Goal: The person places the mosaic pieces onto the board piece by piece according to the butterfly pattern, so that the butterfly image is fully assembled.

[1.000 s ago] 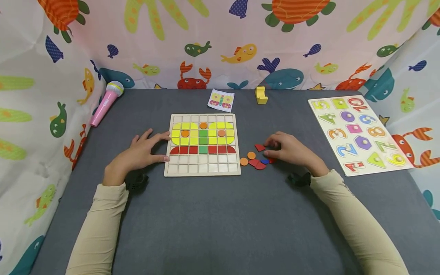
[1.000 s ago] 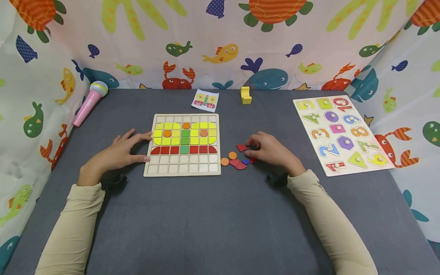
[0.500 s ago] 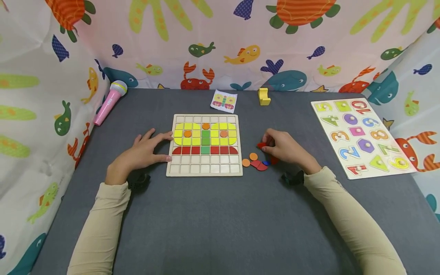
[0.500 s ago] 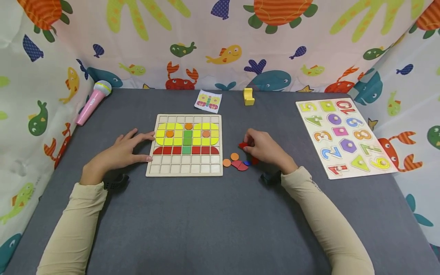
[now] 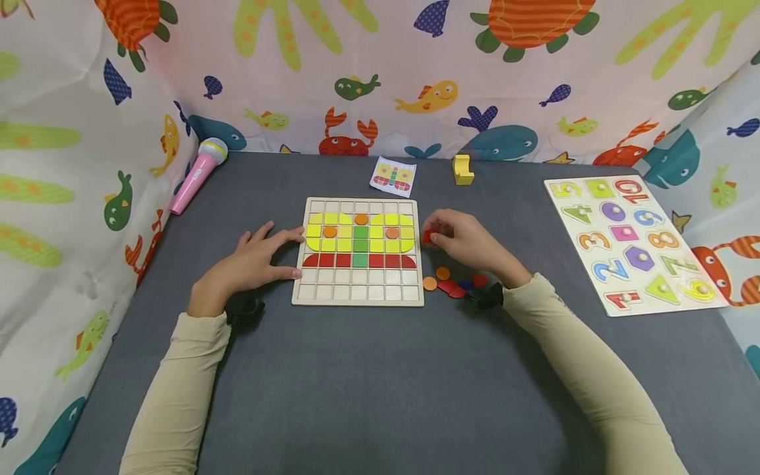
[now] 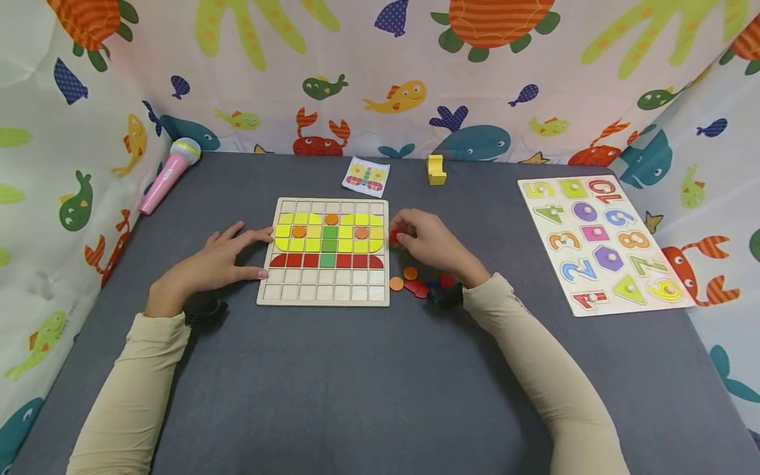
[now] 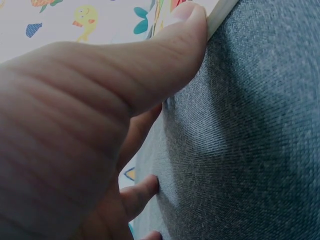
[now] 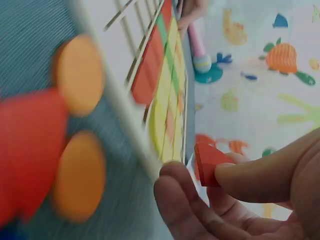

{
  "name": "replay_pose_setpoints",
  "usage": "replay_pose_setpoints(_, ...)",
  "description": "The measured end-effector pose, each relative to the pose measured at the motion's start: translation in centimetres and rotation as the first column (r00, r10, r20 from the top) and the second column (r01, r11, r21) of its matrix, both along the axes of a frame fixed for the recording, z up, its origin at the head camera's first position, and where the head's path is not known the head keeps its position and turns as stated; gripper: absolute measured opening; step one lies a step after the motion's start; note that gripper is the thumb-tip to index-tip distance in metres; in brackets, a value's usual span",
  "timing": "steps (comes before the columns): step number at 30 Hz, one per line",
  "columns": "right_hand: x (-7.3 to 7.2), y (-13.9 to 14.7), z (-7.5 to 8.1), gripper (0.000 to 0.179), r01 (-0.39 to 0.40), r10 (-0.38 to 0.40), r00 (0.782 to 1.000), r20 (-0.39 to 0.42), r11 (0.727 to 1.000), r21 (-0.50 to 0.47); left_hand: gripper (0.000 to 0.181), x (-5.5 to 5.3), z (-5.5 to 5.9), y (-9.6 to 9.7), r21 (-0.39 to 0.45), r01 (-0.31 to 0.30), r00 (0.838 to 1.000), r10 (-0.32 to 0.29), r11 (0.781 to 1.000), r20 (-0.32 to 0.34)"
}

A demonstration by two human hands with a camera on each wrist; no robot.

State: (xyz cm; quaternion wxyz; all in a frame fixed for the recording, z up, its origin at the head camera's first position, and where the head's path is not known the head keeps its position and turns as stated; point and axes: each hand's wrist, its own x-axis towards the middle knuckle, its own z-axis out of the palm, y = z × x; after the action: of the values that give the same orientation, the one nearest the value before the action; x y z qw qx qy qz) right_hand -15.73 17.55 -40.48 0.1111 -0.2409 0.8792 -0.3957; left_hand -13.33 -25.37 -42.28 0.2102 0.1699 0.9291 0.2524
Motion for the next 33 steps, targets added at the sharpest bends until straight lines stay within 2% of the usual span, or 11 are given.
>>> replay_pose_setpoints(4, -0.2, -2.0, 0.4, 0.016, -0.043, 0.044, 0.999, 0.014, 0.997, -0.057, 0.08, -0.2, 0.0, 0.2, 0.001, 0.007, 1.0, -0.007, 1.0, -0.003)
replay_pose_setpoints(11, -0.6, -5.5, 0.9, 0.022, -0.113, 0.111, 0.993, -0.03, 0.992, -0.059, 0.082, -0.3, 0.1, 0.2, 0.026, 0.011, 1.0, -0.011, 1.0, -0.005)
replay_pose_setpoints(22, -0.9, -11.6, 1.0, 0.011, -0.214, 0.213, 0.977, -0.018, 0.972, -0.101, 0.08, -0.2, 0.3, 0.1, 0.032, 0.027, 1.0, -0.027, 0.999, 0.001)
replay_pose_setpoints(27, -0.5, -14.3, 0.5, 0.008, -0.277, 0.274, 0.961, -0.04, 0.957, -0.085, 0.078, 0.0, 0.3, -0.2, 0.053, 0.018, 1.0, -0.017, 0.998, -0.013)
replay_pose_setpoints(33, 0.3, -17.1, 0.0, 0.006, -0.334, 0.332, 0.941, -0.07, 0.942, -0.019, 0.069, 0.4, 0.7, -0.2, 0.043, 0.028, 0.999, -0.028, 0.999, -0.015)
